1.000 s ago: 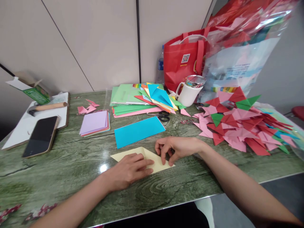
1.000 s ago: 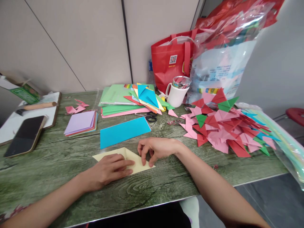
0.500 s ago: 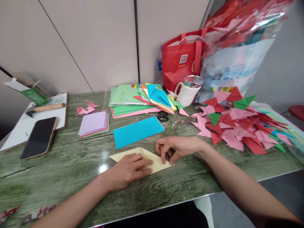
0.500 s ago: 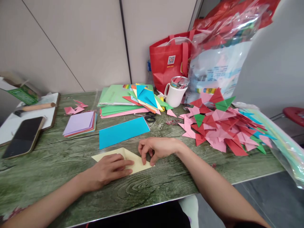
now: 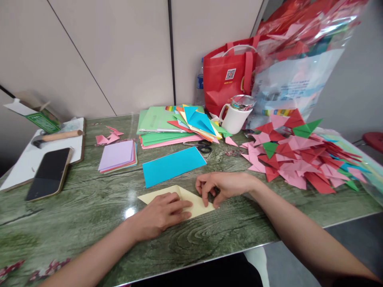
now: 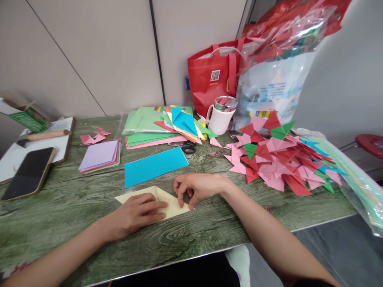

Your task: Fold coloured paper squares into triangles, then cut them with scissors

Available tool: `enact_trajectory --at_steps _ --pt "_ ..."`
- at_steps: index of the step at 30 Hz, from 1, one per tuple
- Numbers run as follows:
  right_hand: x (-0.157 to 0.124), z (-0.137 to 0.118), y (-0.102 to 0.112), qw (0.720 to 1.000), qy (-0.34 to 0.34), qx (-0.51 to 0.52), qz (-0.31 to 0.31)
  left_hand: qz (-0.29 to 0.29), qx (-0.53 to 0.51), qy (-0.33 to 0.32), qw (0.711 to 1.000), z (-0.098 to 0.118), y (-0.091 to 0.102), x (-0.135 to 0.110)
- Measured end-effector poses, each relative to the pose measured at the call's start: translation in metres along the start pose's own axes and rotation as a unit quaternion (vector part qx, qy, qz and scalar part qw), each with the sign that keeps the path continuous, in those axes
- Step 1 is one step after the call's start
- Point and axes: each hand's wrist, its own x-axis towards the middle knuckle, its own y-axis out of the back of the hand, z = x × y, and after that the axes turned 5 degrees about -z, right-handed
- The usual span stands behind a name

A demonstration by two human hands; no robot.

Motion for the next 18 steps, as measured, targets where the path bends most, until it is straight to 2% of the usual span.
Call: enact_trajectory --at_steps 18 --pt "0.0004 -0.0012 -0.0008 1.0 0.001 -0.009 0.002 0.004 -0.005 0.002 1.0 0.0006 -0.0011 -0.0004"
